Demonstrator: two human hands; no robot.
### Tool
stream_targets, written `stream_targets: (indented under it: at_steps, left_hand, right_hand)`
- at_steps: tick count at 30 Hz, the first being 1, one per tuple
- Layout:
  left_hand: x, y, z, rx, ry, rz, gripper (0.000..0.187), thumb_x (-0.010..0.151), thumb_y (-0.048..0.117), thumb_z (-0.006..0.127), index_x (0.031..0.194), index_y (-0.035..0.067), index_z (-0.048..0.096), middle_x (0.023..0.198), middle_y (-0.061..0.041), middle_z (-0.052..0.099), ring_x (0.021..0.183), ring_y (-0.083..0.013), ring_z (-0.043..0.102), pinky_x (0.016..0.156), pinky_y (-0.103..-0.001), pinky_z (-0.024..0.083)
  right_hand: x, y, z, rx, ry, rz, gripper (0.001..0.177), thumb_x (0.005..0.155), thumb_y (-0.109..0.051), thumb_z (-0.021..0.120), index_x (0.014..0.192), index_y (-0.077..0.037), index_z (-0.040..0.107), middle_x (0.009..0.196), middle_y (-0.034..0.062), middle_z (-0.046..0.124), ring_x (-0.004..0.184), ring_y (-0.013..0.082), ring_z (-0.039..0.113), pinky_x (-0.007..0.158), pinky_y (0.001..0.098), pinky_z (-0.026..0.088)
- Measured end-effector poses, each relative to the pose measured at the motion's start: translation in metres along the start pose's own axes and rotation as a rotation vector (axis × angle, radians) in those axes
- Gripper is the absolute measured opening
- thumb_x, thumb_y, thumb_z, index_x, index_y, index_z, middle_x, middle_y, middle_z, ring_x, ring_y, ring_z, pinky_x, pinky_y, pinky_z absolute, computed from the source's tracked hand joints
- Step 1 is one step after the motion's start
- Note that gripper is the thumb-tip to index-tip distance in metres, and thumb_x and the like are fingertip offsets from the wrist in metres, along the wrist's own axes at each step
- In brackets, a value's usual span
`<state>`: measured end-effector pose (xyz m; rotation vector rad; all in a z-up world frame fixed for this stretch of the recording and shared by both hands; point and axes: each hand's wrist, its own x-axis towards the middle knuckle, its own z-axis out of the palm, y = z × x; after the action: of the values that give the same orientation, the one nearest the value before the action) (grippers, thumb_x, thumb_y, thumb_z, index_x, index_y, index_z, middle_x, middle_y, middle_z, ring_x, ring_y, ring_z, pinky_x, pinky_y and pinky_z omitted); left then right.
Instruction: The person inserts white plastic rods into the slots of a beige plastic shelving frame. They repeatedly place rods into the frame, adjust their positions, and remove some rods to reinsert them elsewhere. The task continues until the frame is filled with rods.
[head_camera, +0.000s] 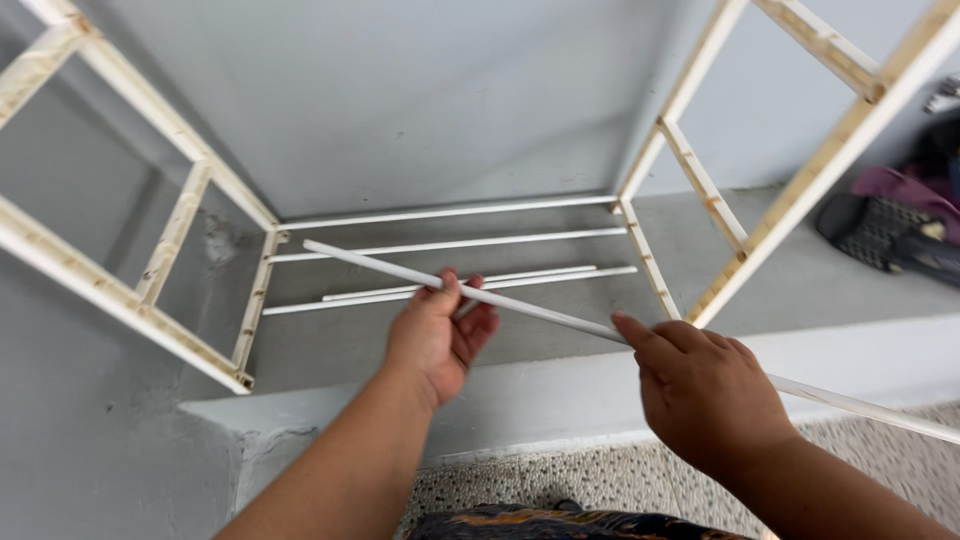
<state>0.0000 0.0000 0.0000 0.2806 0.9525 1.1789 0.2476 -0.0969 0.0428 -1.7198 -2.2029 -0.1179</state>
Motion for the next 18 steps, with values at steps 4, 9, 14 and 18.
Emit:
stream_targets:
  at_steps: [4,9,14,18]
  left_hand:
    - [-0.007,0.043,-0.01,-0.044,0.137,0.21,0.018,0.101,0.028,0.056,0.115,0.016,0.059,0.102,-0.001,0.071,0.087,-0.0186,0.071,0.074,-0.031,0.063]
    - [-0.019,0.086,-0.028,-0.136,0.304,0.327,0.016,0.102,0.026,0.057,0.111,0.014,0.061,0.101,-0.001,0.072,0.086,-0.0169,0.073,0.075,-0.028,0.064]
    - [0.007,0.115,-0.05,-0.14,0.309,0.275,0.014,0.101,0.022,0.059,0.106,0.009,0.061,0.102,-0.003,0.073,0.084,-0.0179,0.073,0.076,-0.03,0.066]
    - [0.038,0.125,-0.065,-0.091,0.293,0.215,0.015,0.102,0.023,0.058,0.106,0.009,0.061,0.103,-0.005,0.074,0.08,-0.0174,0.071,0.076,-0.031,0.066]
  right_hand:
    - [0.041,-0.014,-0.018,0.024,-0.058,-0.209,0.05,0.088,-0.013,0.056,0.138,-0.019,0.062,0.11,0.0064,0.071,0.089,0.0302,0.07,0.083,0.0456,0.056]
    - [0.088,-0.027,-0.022,-0.041,-0.129,-0.346,0.051,0.092,-0.015,0.055,0.142,-0.024,0.06,0.119,0.005,0.069,0.093,0.0282,0.069,0.087,0.0472,0.054]
    - [0.127,-0.033,0.0,-0.117,-0.161,-0.3,0.054,0.095,-0.013,0.052,0.146,-0.032,0.057,0.114,0.0016,0.068,0.102,0.0219,0.066,0.096,0.046,0.051]
    - [0.143,-0.037,0.025,-0.132,-0.149,-0.215,0.052,0.092,-0.01,0.054,0.138,-0.035,0.059,0.116,-0.0022,0.068,0.107,0.0176,0.064,0.103,0.0437,0.046]
